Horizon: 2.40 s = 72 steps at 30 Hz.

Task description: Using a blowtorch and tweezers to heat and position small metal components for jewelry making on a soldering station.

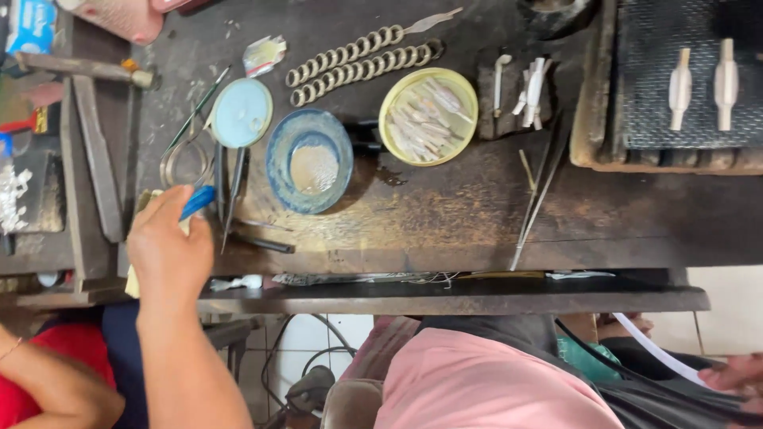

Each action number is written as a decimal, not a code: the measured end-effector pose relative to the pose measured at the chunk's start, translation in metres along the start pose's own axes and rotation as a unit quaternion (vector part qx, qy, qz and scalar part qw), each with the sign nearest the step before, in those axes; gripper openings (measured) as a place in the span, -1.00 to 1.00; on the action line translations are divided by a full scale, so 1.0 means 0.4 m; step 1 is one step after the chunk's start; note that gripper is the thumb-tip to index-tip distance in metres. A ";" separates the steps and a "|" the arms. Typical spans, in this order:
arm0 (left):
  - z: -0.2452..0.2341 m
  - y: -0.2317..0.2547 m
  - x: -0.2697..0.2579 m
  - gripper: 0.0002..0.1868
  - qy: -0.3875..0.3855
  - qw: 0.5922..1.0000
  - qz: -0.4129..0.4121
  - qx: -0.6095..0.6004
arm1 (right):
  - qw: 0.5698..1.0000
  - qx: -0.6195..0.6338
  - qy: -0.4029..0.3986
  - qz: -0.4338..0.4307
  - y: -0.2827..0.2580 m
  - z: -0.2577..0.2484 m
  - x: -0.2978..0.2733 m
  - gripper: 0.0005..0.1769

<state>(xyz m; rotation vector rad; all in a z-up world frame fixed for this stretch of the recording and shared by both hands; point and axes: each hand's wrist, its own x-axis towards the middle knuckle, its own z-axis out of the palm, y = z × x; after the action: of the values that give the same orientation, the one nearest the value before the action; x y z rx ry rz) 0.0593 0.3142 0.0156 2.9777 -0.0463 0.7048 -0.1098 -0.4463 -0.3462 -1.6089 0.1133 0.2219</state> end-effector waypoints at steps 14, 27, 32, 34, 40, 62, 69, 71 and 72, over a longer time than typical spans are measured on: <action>0.045 -0.114 0.002 -0.62 -0.170 0.973 -0.008 0.156 | 0.959 -0.168 0.230 0.003 -0.645 0.478 -0.013 -0.73; 0.061 -0.169 -0.036 -0.54 -0.138 0.960 0.016 0.243 | 0.950 -0.135 0.267 -0.092 -0.799 0.552 0.014 -0.82; -0.021 -0.027 -0.049 -0.50 0.033 0.977 0.026 0.207 | 0.938 -0.113 0.300 -0.131 -0.849 0.584 0.028 -0.79; -0.080 0.104 -0.043 -0.57 -0.016 0.964 -0.144 -0.221 | 0.924 -0.148 0.324 -0.140 -0.885 0.605 0.042 -0.79; 0.018 0.607 -0.059 -0.63 -0.167 0.407 -0.183 -0.879 | 0.947 -0.130 0.277 -0.100 -0.854 0.575 0.035 -0.78; 0.059 0.926 -0.064 -0.79 -0.188 0.720 0.235 -0.625 | 0.955 -0.152 0.254 -0.026 -0.885 0.529 -0.034 -0.75; 0.056 0.883 -0.075 -0.55 -0.185 0.727 0.218 -0.624 | 0.961 -0.111 0.247 0.062 -0.858 0.533 -0.030 -0.73; 0.046 0.891 -0.059 -0.56 -0.253 0.699 0.183 -0.643 | 0.961 -0.103 0.250 0.059 -0.854 0.530 -0.031 -0.71; 0.044 0.896 -0.059 -0.67 -0.277 0.637 0.137 -0.706 | 0.961 -0.105 0.248 0.059 -0.855 0.531 -0.035 -0.81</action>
<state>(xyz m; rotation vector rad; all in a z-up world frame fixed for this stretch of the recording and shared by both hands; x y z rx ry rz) 0.0288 -0.0441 0.0152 1.4658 -0.7119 -0.2868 -0.0674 -0.2178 -0.0173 -1.8442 0.5894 -0.0879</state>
